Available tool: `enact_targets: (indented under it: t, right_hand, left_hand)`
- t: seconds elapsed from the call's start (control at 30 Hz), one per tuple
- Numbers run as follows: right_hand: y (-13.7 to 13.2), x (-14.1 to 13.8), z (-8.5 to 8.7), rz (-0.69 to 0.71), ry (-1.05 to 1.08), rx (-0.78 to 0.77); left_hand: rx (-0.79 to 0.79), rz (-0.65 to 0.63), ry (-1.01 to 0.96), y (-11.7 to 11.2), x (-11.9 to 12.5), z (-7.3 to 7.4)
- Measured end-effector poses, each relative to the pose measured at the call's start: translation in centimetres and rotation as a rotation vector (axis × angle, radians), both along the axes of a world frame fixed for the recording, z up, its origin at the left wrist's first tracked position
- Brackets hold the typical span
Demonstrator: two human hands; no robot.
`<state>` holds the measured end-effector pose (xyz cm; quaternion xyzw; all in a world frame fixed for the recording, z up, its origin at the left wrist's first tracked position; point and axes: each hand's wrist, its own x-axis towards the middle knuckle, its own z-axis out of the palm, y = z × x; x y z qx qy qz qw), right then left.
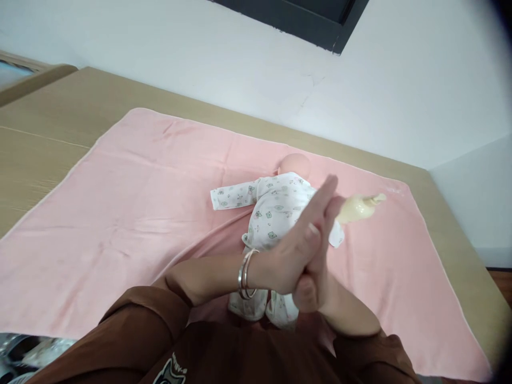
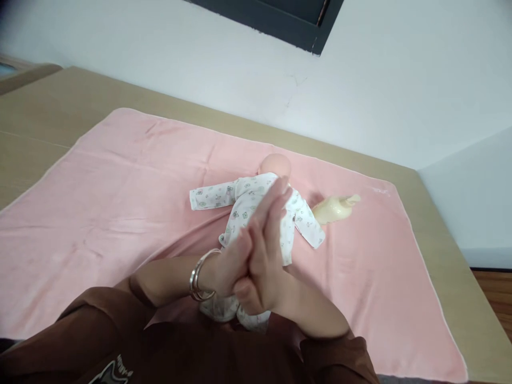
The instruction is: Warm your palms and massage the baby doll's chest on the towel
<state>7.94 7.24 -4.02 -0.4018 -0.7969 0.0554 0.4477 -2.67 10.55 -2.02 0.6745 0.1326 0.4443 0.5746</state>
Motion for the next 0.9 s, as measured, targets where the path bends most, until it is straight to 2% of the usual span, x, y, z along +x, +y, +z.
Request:
enact_targets:
  t: [0.07, 0.17, 0.23, 0.3, 0.33, 0.4, 0.47, 0.53, 0.6, 0.67, 0.77, 0.9]
  right_hand:
    - [-0.1, -0.9, -0.7, 0.134, -0.043, 0.019]
    - [0.0, -1.5, -0.9, 0.261, -0.035, 0.025]
    - [0.6, -1.3, -1.1, 0.299, -0.020, -0.032]
    - [1.9, -0.6, -1.8, 0.232, 0.004, -0.109]
    - [2.9, 0.0, -2.5, 0.148, 0.017, -0.150]
    - [5.4, 1.4, -4.3, -0.122, 0.053, -0.224]
    - [8.2, 3.0, -6.3, -0.363, 0.003, -0.308]
    - [10.4, 4.2, -8.0, -0.490, -0.092, -0.358]
    - [11.3, 4.8, -9.0, -0.505, -0.171, -0.355]
    - [11.0, 4.9, -9.4, -0.479, -0.237, -0.314]
    - [9.2, 5.2, -9.8, -0.416, -0.259, -0.234]
    - [7.6, 7.0, -10.6, -0.254, -0.170, -0.146]
  left_hand:
    - [-0.056, 0.066, -0.083, 0.8, -0.6, 0.7]
    - [-0.124, 0.250, -0.189, 2.3, -0.9, 1.6]
    - [-0.148, 0.358, -0.230, 3.8, -0.7, 1.5]
    - [-0.169, 0.429, -0.247, 5.8, -0.2, 0.3]
    - [-0.173, 0.469, -0.249, 6.9, 0.2, -0.7]
    - [-0.187, 0.549, -0.186, 9.0, 1.2, -3.2]
    - [-0.208, 0.602, -0.015, 10.8, 2.3, -6.0]
    - [-0.180, 0.641, 0.183, 11.8, 3.1, -8.4]
    - [-0.043, 0.675, 0.297, 12.2, 3.6, -10.0]
    - [0.065, 0.687, 0.336, 12.2, 3.7, -10.9]
    - [0.094, 0.712, 0.350, 12.1, 3.5, -11.3]
    - [0.132, 0.752, 0.382, 12.0, 3.5, -11.5]
